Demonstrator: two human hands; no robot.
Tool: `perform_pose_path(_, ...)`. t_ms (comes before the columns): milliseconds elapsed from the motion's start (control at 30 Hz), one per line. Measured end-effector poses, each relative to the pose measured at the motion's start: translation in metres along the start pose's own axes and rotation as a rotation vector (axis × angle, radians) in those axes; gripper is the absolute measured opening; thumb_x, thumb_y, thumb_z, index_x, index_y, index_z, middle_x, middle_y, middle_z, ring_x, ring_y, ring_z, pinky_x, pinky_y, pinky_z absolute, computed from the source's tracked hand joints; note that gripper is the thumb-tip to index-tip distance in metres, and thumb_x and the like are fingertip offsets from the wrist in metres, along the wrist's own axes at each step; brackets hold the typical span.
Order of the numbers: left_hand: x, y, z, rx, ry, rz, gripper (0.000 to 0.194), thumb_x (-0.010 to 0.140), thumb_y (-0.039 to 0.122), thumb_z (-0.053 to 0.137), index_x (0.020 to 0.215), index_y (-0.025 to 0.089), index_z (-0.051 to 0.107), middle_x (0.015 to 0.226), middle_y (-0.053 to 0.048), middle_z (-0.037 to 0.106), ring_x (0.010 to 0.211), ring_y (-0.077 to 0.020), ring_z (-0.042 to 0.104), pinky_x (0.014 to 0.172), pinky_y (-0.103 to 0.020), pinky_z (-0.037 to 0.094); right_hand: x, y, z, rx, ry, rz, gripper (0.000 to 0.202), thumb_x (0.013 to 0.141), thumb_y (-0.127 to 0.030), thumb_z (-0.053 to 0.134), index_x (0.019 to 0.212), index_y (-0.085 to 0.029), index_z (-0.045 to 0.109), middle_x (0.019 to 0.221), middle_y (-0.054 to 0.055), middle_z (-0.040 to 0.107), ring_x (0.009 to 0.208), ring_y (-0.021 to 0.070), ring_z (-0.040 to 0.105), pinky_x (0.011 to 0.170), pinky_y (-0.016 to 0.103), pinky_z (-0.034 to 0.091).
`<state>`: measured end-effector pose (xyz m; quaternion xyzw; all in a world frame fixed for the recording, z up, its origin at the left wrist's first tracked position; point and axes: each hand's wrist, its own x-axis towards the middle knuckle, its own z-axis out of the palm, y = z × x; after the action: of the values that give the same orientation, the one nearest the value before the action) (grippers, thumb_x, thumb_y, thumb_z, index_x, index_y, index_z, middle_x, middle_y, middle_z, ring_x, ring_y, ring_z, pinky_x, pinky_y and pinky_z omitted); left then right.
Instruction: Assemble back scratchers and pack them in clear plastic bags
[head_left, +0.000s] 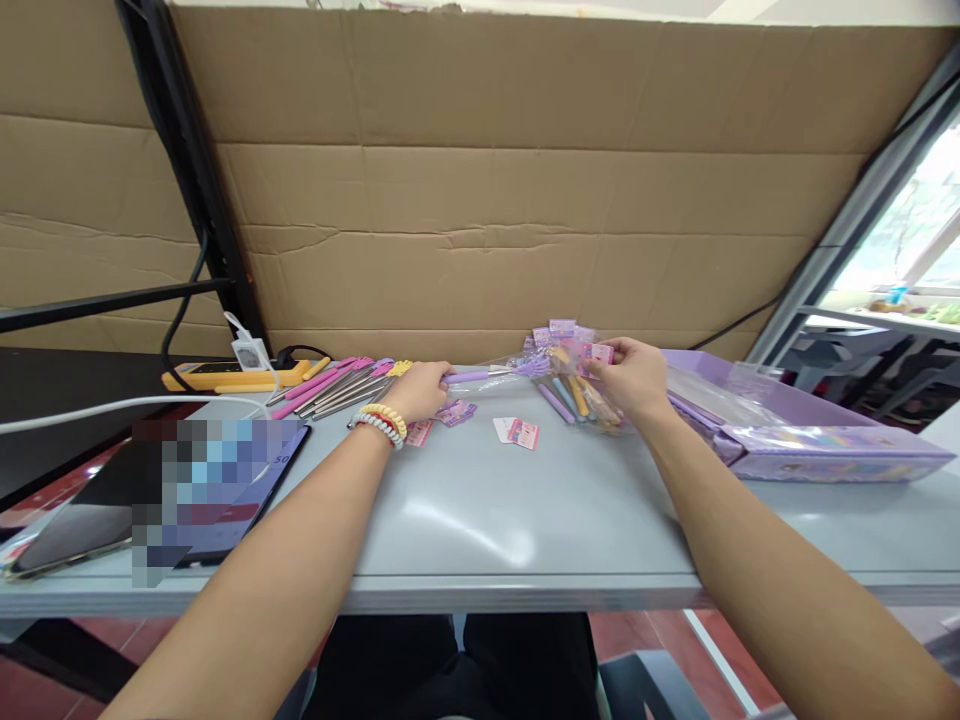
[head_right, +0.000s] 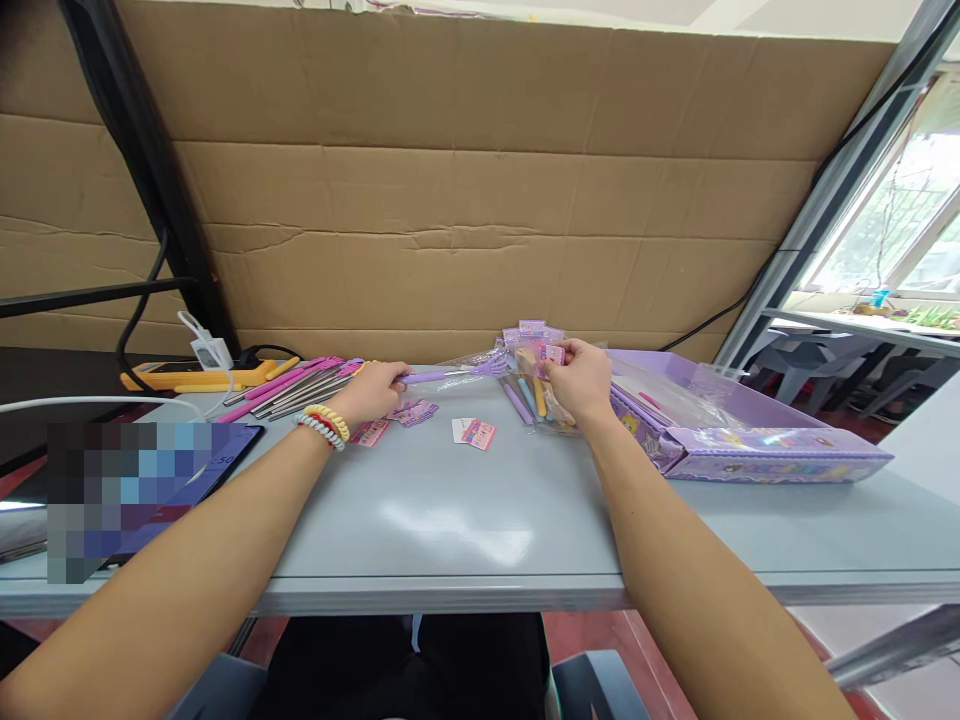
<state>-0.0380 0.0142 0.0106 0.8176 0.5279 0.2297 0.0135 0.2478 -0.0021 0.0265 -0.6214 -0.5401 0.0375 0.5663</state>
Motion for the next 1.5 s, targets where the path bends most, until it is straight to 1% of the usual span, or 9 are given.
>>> perform_pose_path(100,0.001,0.0,0.0,0.005,-0.004,0.004,0.037,0.075,0.013,0.042,0.103,0.019,0.065,0.084,-0.004,0.069,0.079,-0.0172,0.061,0.069,-0.024,0.043,0.0,0.002,0.001,0.151,-0.023,0.042,0.023,0.048,-0.02,0.073,0.068,-0.019,0.06,0.065,0.004,0.067,0.06,0.0215,0.062,0.056,0.033,0.051)
perform_pose_path(233,0.001,-0.001,0.0,0.004,0.0,-0.001,0.037,0.075,0.013,0.042,0.104,0.02,0.064,0.086,-0.004,0.069,0.081,-0.0175,0.061,0.07,-0.024,0.043,-0.002,0.001,0.002,0.193,-0.026,0.031,0.028,0.045,-0.026,0.077,0.065,-0.019,0.057,0.06,0.002,0.065,0.057,0.0202,0.062,0.052,0.031,0.051)
perform_pose_path(333,0.0,-0.002,-0.001,-0.01,-0.001,-0.009,0.036,0.076,0.014,0.042,0.104,0.02,0.064,0.087,-0.004,0.069,0.081,-0.0175,0.061,0.07,-0.024,0.044,-0.006,-0.001,0.003,0.229,-0.071,-0.003,0.03,0.049,-0.029,0.076,0.07,-0.017,0.06,0.063,0.002,0.066,0.061,0.0193,0.063,0.057,0.031,0.053)
perform_pose_path(500,0.0,-0.002,-0.001,-0.012,-0.006,-0.028,0.036,0.075,0.015,0.043,0.104,0.021,0.064,0.087,-0.004,0.069,0.083,-0.0172,0.061,0.071,-0.023,0.044,-0.006,0.0,0.007,0.37,-0.267,-0.024,0.032,0.056,-0.025,0.07,0.086,-0.015,0.065,0.077,0.002,0.069,0.072,0.0191,0.065,0.07,0.034,0.054)
perform_pose_path(667,0.001,-0.005,0.0,0.002,-0.004,-0.039,0.036,0.076,0.016,0.043,0.105,0.02,0.063,0.086,-0.005,0.069,0.081,-0.018,0.061,0.068,-0.024,0.044,-0.001,0.007,0.011,0.498,-0.378,-0.038,0.02,0.061,-0.019,0.061,0.08,-0.015,0.067,0.079,0.002,0.069,0.077,0.0189,0.065,0.08,0.037,0.053)
perform_pose_path(867,0.002,-0.006,0.002,0.0,-0.001,-0.032,0.036,0.075,0.015,0.044,0.105,0.022,0.064,0.085,-0.004,0.069,0.082,-0.0181,0.062,0.069,-0.024,0.044,0.001,0.014,0.014,0.452,-0.351,0.03,0.016,0.061,-0.016,0.059,0.075,-0.017,0.067,0.07,0.001,0.068,0.069,0.0192,0.065,0.079,0.039,0.053)
perform_pose_path(1033,0.001,-0.004,0.001,-0.011,-0.014,-0.033,0.038,0.074,0.014,0.043,0.105,0.021,0.064,0.081,-0.004,0.069,0.081,-0.0178,0.062,0.07,-0.024,0.044,-0.002,0.008,0.009,0.385,-0.286,0.06,0.02,0.057,-0.015,0.061,0.076,-0.016,0.068,0.063,0.001,0.067,0.065,0.0204,0.065,0.069,0.036,0.054)
perform_pose_path(1300,0.003,-0.008,0.003,0.014,0.001,-0.026,0.036,0.075,0.014,0.043,0.104,0.022,0.064,0.084,-0.004,0.069,0.081,-0.0178,0.062,0.067,-0.024,0.043,-0.004,0.008,0.01,0.309,-0.415,-0.055,0.021,0.064,-0.02,0.056,0.079,-0.015,0.069,0.074,0.001,0.069,0.072,0.0165,0.063,0.076,0.034,0.053)
perform_pose_path(1500,0.002,-0.006,0.003,0.022,-0.001,0.002,0.034,0.075,0.015,0.042,0.101,0.022,0.064,0.08,-0.003,0.068,0.077,-0.0174,0.061,0.065,-0.024,0.041,0.001,0.017,0.014,0.309,-0.327,0.006,0.013,0.063,-0.018,0.056,0.071,-0.016,0.067,0.071,0.002,0.068,0.066,0.0187,0.064,0.073,0.038,0.055)
